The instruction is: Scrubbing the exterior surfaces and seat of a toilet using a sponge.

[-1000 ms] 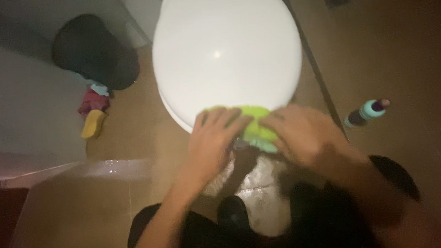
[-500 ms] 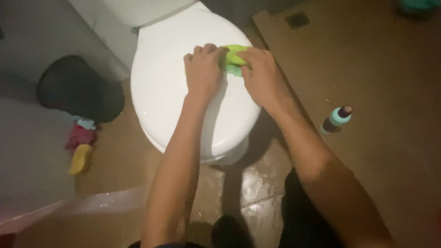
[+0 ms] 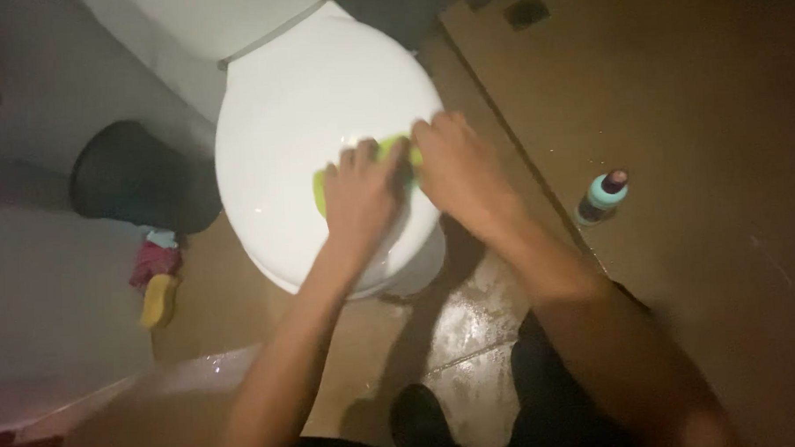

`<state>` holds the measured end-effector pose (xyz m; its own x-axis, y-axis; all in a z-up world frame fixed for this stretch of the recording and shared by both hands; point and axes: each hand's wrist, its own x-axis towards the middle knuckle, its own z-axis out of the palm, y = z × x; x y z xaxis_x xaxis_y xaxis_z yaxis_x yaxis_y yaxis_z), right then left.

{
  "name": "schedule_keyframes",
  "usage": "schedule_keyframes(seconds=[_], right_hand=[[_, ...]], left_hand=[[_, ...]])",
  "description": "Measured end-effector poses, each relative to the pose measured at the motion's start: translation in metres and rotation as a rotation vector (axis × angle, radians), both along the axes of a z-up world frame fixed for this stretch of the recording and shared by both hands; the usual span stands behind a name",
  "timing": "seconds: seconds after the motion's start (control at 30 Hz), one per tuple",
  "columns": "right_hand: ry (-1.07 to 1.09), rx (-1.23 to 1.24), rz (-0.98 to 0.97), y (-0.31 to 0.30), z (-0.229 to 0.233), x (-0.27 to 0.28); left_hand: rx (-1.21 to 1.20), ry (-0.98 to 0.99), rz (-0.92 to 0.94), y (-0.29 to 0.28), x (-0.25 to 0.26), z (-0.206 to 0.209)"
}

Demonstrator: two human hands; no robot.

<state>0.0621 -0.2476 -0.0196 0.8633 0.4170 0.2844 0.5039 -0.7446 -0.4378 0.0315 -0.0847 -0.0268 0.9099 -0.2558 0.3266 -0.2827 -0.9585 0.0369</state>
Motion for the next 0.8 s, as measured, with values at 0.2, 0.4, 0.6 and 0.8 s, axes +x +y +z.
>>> schedule_keyframes(seconds=[0.2,0.4,0.6,0.8], right_hand=[[-0.340,0.222,-0.066,0.044,-0.046,0.103],[-0.402,0.173,-0.030,0.077,-0.072,0.190],[0.064,0.340,-0.107,0.063,-0.016,0.151],[-0.071,0.261,-0.087,0.053,-0.012,0.112]], left_hand=[[-0.133,-0.176,0.088,0.016,0.104,-0.003],[-0.254,-0.037,0.264,0.039,0.158,0.006],[-0.239,0.031,0.295,0.040,0.172,-0.006],[-0.203,-0.090,0.250,0.025,0.113,0.005]])
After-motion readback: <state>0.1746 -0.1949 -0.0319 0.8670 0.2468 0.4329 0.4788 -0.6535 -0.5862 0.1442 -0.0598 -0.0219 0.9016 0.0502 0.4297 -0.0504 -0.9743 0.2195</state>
